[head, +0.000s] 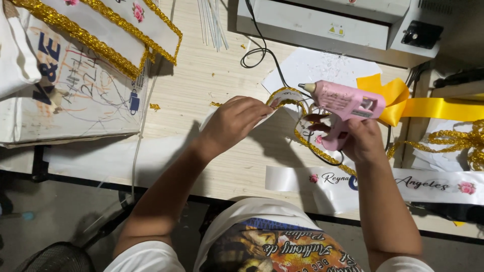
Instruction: Crafting decorative sashes by gluing gold fringe trim to white ribbons and cutting them to size.
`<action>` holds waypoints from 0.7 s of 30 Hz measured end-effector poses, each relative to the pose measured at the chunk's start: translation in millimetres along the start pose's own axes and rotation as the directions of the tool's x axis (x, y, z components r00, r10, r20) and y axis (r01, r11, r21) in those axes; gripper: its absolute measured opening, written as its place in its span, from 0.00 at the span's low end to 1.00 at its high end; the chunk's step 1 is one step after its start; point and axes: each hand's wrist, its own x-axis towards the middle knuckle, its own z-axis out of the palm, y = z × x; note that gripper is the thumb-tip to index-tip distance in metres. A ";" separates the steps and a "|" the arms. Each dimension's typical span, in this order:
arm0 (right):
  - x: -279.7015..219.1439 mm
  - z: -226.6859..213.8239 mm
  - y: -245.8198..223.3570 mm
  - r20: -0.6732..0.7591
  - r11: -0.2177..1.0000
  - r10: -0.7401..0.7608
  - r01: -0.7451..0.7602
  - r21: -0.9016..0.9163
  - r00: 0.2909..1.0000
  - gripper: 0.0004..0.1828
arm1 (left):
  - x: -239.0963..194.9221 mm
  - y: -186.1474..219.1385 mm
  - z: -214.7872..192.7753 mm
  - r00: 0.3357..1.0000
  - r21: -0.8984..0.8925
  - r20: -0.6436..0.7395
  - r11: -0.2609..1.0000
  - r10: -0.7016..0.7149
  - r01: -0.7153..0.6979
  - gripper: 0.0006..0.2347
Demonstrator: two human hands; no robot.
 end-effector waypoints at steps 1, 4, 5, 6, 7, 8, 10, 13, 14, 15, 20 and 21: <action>3.1 10.0 -0.4 -0.003 1.000 0.001 -0.001 0.000 1.000 0.41 | 0.7 1.2 -0.1 1.000 -0.003 0.001 1.000 0.000 0.000 0.12; 14.9 35.1 6.0 0.066 0.990 -0.013 0.004 0.140 0.998 0.45 | 4.2 3.2 -1.7 0.998 -0.050 0.062 0.999 -0.004 0.007 0.12; 19.3 40.8 13.8 0.062 0.982 -0.023 0.011 0.190 0.998 0.45 | 4.3 3.9 -3.0 0.997 -0.069 0.081 0.997 -0.012 0.018 0.12; 23.9 46.9 21.8 0.059 0.970 -0.032 0.017 0.241 0.998 0.46 | 3.7 4.8 -4.8 0.995 -0.087 0.100 0.996 -0.023 0.032 0.11; 25.6 42.4 33.1 0.060 0.970 -0.032 0.016 0.243 0.998 0.46 | 4.0 5.4 -9.1 0.995 -0.085 0.101 0.996 -0.025 0.033 0.11; 27.7 38.0 44.3 0.004 0.969 -0.065 0.063 0.237 0.998 0.45 | 4.2 5.9 -13.5 0.988 -0.069 0.148 0.996 -0.045 0.056 0.12; 30.9 32.6 55.5 -0.048 0.967 -0.097 0.105 0.230 0.994 0.44 | 4.1 6.0 -23.2 0.979 -0.049 0.193 0.995 -0.071 0.081 0.13; 31.3 34.9 49.9 -0.095 0.973 -0.144 0.159 0.170 0.985 0.40 | 2.9 6.5 -34.5 0.969 0.014 0.243 0.999 -0.040 0.037 0.15; 31.1 38.8 44.0 -0.084 0.981 -0.122 0.133 0.144 0.989 0.37 | 3.2 6.4 -35.7 0.966 0.077 0.255 0.997 -0.035 0.016 0.15; 31.0 42.6 37.9 -0.073 0.987 -0.099 0.107 0.118 0.992 0.35 | 3.7 6.5 -36.8 0.963 0.140 0.267 0.990 -0.032 -0.006 0.15; 30.2 53.7 18.5 -0.088 0.998 0.043 -0.039 0.053 0.995 0.30 | 0.9 6.2 -30.1 0.968 0.167 0.250 0.986 -0.031 -0.012 0.10; 30.2 54.2 15.4 -0.089 0.996 0.084 -0.081 0.033 0.993 0.29 | -1.8 3.1 -24.8 0.968 0.170 0.246 0.985 -0.045 0.002 0.09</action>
